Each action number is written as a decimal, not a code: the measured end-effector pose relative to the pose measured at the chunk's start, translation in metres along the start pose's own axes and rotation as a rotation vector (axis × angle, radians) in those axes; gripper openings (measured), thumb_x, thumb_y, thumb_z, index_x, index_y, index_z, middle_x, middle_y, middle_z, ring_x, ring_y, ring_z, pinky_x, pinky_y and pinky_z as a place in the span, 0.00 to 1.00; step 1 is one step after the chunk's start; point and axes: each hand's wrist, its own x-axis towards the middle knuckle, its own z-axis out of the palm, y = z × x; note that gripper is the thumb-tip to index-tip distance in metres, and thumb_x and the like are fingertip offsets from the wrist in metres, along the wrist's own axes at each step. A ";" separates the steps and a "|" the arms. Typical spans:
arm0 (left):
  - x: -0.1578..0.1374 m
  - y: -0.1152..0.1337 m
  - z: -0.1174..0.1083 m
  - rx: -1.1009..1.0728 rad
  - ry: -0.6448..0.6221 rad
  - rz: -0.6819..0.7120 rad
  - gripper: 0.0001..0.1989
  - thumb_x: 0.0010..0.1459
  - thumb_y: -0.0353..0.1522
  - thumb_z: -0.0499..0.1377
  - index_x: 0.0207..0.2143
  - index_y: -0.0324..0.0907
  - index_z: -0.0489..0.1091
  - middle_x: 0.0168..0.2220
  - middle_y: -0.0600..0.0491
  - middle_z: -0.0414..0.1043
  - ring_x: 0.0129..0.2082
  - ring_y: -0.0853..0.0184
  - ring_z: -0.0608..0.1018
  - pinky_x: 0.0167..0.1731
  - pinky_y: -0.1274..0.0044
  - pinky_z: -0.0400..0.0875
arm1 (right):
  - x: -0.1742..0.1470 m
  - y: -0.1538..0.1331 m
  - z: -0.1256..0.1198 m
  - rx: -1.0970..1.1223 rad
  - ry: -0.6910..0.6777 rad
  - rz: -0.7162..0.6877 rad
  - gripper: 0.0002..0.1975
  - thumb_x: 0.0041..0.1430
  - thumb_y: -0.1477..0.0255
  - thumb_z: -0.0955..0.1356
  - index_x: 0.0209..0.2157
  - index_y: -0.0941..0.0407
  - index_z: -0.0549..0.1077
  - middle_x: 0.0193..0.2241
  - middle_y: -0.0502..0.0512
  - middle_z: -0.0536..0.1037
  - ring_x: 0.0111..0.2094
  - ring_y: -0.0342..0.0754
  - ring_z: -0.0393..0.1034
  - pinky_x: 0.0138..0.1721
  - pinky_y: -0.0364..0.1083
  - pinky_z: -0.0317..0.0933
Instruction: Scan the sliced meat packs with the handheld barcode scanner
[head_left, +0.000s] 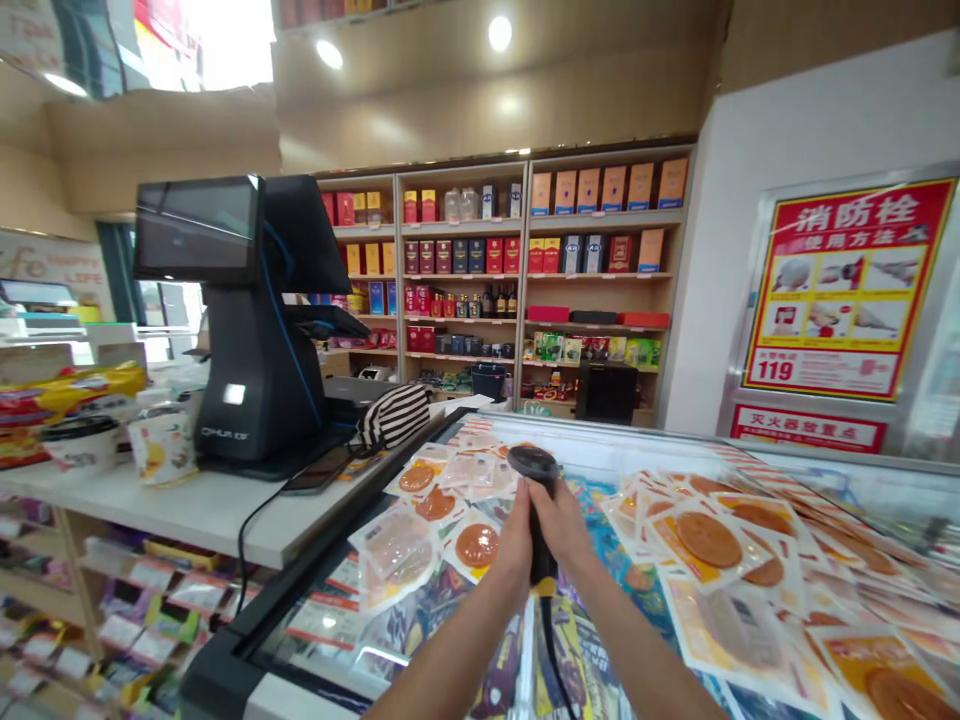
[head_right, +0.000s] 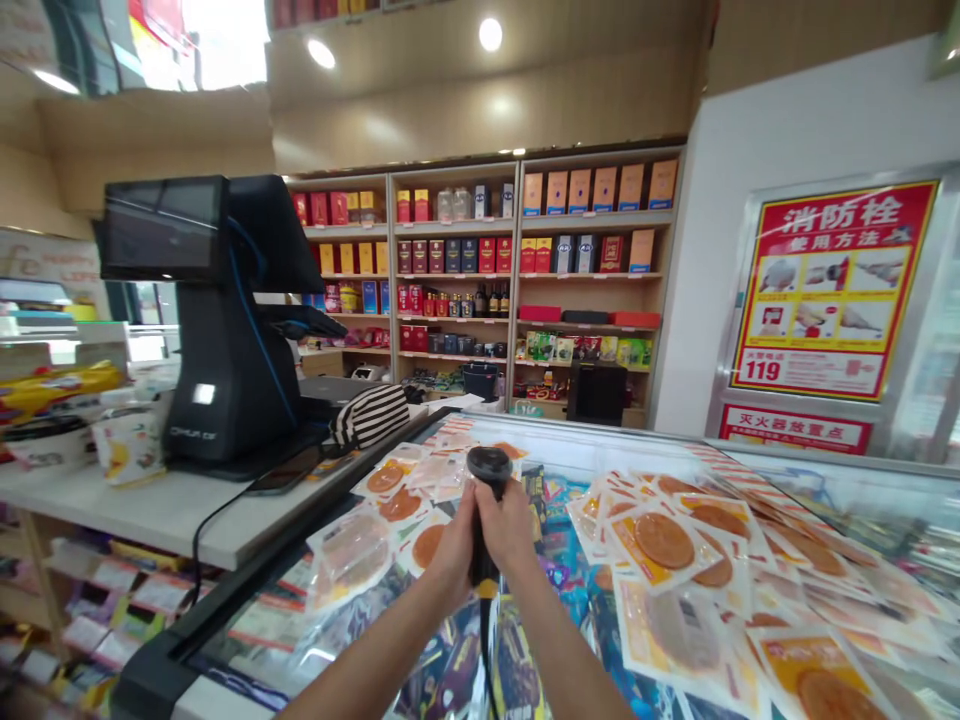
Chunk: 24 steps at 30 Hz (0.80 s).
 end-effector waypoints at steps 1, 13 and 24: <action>0.000 0.007 -0.009 0.005 0.048 0.025 0.29 0.45 0.50 0.47 0.40 0.37 0.64 0.30 0.47 0.71 0.27 0.67 0.73 0.24 0.79 0.64 | -0.002 -0.002 0.010 0.028 -0.063 -0.001 0.22 0.47 0.57 0.56 0.33 0.59 0.68 0.31 0.57 0.72 0.35 0.49 0.65 0.36 0.45 0.57; 0.003 0.095 -0.096 0.073 0.032 0.023 0.21 0.47 0.46 0.49 0.35 0.38 0.62 0.13 0.58 0.61 0.10 0.76 0.64 0.09 0.85 0.54 | -0.042 0.039 0.042 -0.789 -0.419 -0.295 0.24 0.42 0.62 0.63 0.43 0.55 0.63 0.42 0.61 0.67 0.44 0.55 0.59 0.42 0.52 0.50; 0.027 0.056 -0.044 0.074 -0.185 -0.032 0.20 0.47 0.46 0.48 0.35 0.40 0.61 0.16 0.58 0.61 0.13 0.76 0.64 0.12 0.85 0.53 | 0.027 0.109 -0.074 0.276 0.027 0.324 0.19 0.42 0.58 0.61 0.30 0.59 0.67 0.22 0.56 0.74 0.27 0.50 0.69 0.26 0.45 0.61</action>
